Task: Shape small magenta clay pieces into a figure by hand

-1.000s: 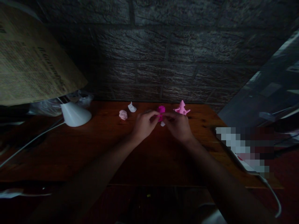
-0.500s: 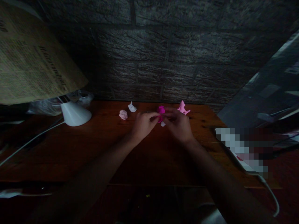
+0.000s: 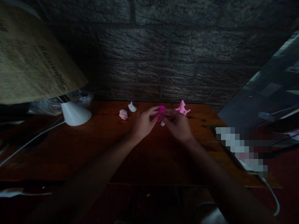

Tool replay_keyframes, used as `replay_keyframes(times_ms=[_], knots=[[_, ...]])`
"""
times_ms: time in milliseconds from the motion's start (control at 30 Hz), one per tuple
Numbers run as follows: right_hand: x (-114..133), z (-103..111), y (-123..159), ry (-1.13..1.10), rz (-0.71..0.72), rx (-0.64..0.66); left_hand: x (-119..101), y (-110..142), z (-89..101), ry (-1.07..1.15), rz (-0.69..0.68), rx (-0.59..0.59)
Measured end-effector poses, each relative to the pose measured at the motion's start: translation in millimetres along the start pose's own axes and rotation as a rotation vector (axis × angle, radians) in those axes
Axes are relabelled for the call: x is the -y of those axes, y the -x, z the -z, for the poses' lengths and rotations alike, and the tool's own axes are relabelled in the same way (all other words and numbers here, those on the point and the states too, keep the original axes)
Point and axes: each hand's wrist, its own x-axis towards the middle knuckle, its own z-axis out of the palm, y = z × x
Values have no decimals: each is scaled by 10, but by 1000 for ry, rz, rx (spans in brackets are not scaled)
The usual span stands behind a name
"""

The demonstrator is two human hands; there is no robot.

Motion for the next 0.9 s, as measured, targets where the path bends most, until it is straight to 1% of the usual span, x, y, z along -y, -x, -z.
replay_keyframes(times_ms=[100, 200, 300, 367, 433, 500, 633, 733, 833, 900], knots=[[25, -2, 4, 24, 17, -1, -30, 10, 11, -118, -9, 46], [38, -15, 8, 28, 18, 5, -27, 14, 17, -134, 9, 51], [31, -28, 10, 9, 12, -4, 0, 4, 11, -49, 40, 26], [20, -34, 13, 6, 12, -6, 14, -8, 8, 9, 81, -13], [9, -43, 18, 15, 6, 3, 16, -18, 8, 38, 119, -60], [3, -56, 25, 6, -9, 18, 6, -22, 13, 35, 134, -83], [4, -83, 39, -33, -9, 58, -21, -13, 24, -10, 112, -53], [4, -76, 37, 0, 13, 62, -18, -2, 20, -21, 93, -16], [0, -49, 29, 48, 8, 51, 5, 4, 1, 28, 108, 19], [1, -31, 25, 74, 0, 40, 25, 6, -14, 75, 129, 14]])
